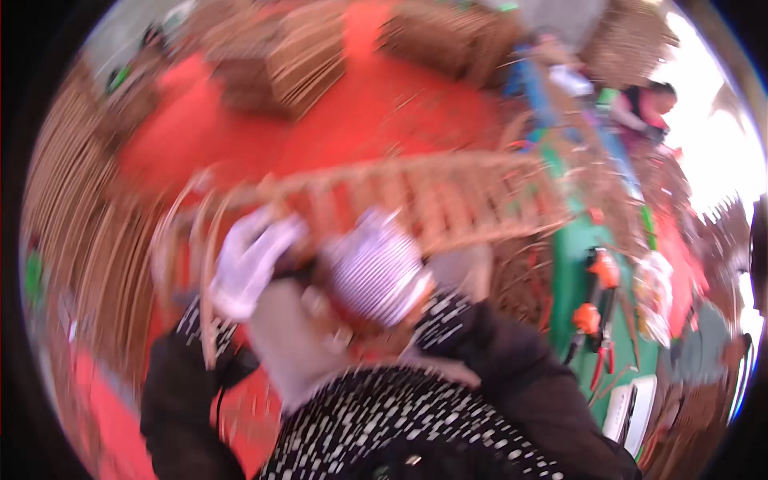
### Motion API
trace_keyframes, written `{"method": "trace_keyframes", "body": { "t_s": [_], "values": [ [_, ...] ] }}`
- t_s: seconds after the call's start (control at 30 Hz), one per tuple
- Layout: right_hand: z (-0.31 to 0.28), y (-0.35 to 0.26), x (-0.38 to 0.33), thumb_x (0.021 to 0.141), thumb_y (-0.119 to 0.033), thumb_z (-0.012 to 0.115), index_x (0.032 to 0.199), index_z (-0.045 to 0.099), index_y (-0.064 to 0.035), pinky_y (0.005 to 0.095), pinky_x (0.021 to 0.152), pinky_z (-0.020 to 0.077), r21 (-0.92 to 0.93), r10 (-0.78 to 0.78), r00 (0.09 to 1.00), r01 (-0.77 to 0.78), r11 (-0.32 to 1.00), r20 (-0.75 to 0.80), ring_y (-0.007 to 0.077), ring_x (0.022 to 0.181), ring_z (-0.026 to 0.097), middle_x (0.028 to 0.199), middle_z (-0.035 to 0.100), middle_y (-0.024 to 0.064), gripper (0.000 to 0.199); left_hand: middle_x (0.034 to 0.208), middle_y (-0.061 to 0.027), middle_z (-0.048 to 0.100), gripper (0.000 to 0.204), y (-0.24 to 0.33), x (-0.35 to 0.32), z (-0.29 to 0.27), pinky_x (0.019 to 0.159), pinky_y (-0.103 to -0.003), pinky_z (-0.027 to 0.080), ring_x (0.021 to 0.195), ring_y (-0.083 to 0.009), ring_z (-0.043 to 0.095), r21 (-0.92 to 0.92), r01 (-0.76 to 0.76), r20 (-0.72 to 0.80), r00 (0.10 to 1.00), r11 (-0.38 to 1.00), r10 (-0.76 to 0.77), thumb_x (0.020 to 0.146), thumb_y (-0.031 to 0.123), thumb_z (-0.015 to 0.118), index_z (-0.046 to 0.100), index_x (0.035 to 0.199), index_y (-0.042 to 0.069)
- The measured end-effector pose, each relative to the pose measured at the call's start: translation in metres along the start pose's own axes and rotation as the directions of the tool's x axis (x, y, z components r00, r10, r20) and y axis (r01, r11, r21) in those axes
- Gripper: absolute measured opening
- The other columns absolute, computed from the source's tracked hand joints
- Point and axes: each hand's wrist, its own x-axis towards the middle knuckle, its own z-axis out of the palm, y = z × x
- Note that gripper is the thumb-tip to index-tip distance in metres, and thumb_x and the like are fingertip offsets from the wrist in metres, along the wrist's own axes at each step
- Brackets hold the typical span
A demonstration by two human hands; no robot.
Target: Constructing and weaving a bamboo or rattan furniture frame using manual manipulation, pliers, and a pneumatic staple gun.
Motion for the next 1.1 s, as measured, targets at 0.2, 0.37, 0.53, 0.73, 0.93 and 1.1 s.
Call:
{"method": "trace_keyframes", "body": {
  "t_s": [0.2, 0.37, 0.53, 0.73, 0.93, 1.1],
  "values": [
    [0.000, 0.011, 0.004, 0.067, -0.027, 0.070, 0.101, 0.055, -0.0125, 0.0362, 0.078, 0.0393, 0.185, 0.014, 0.998, -0.024, 0.982, 0.057, 0.0230, 0.066, 0.060, 0.068, 0.062, 0.0064, 0.040, 0.082, -0.0043, 0.063, 0.022, 0.008, -0.034, 0.022, 0.066, -0.023, 0.045, 0.072, -0.0091, 0.056, -0.226, 0.081, -0.125, 0.986, 0.971, -0.111, 0.087, 0.019, 0.055, 0.063, 0.094, -0.001],
    [0.005, 0.008, 0.004, 0.067, -0.026, 0.070, 0.102, 0.056, -0.0152, 0.0354, 0.077, 0.0390, 0.224, -0.029, 0.999, 0.018, 0.974, 0.046, 0.0226, 0.066, 0.059, 0.069, 0.061, 0.0054, 0.039, 0.080, -0.0113, 0.061, 0.011, -0.022, -0.059, 0.026, 0.065, -0.030, 0.047, 0.074, -0.0217, 0.062, 0.183, -0.292, -0.045, 0.951, 0.939, 0.305, 0.083, 0.007, 0.058, 0.061, 0.091, -0.001],
    [-0.004, 0.008, 0.005, 0.066, -0.025, 0.070, 0.099, 0.057, -0.0140, 0.0352, 0.072, 0.0381, 0.269, -0.078, 0.997, 0.066, 0.961, 0.031, 0.0214, 0.062, 0.057, 0.062, 0.058, 0.0037, 0.037, 0.084, -0.0106, 0.061, 0.015, -0.051, -0.069, 0.018, 0.069, -0.033, 0.048, 0.077, -0.0272, 0.061, 0.132, -0.348, -0.039, 0.934, 0.928, 0.356, 0.079, 0.006, 0.063, 0.058, 0.093, 0.003],
    [0.008, 0.006, 0.009, 0.070, -0.044, 0.068, 0.084, 0.061, -0.0109, 0.0337, 0.070, 0.0393, 0.233, -0.095, 0.991, 0.114, 0.966, -0.093, 0.0194, 0.055, 0.056, 0.058, 0.058, 0.0030, 0.036, 0.093, -0.0070, 0.060, 0.023, -0.066, -0.062, 0.020, 0.071, -0.037, 0.049, 0.083, -0.0262, 0.060, 0.442, -0.570, 0.090, 0.797, 0.693, 0.598, 0.072, 0.009, 0.069, 0.059, 0.093, 0.009],
    [0.013, -0.005, 0.010, 0.073, -0.049, 0.063, 0.073, 0.056, -0.0098, 0.0345, 0.073, 0.0410, 0.015, -0.028, 0.994, 0.026, 1.000, 0.106, 0.0205, 0.054, 0.056, 0.058, 0.057, 0.0067, 0.040, 0.094, -0.0034, 0.061, 0.024, -0.070, -0.069, 0.014, 0.068, -0.037, 0.049, 0.080, -0.0254, 0.059, 0.628, -0.534, 0.163, 0.802, 0.566, 0.575, 0.071, 0.018, 0.070, 0.061, 0.092, 0.012],
    [0.022, 0.000, 0.003, 0.073, -0.048, 0.062, 0.075, 0.054, -0.0092, 0.0373, 0.079, 0.0416, -0.166, -0.119, 0.993, 0.120, 0.979, 0.014, 0.0214, 0.056, 0.057, 0.057, 0.054, 0.0056, 0.040, 0.082, -0.0082, 0.062, 0.017, -0.008, -0.054, -0.018, 0.068, -0.037, 0.047, 0.076, -0.0269, 0.059, 0.353, -0.578, 0.146, 0.810, 0.735, 0.567, 0.080, 0.023, 0.063, 0.061, 0.083, 0.006]
  ]
}}
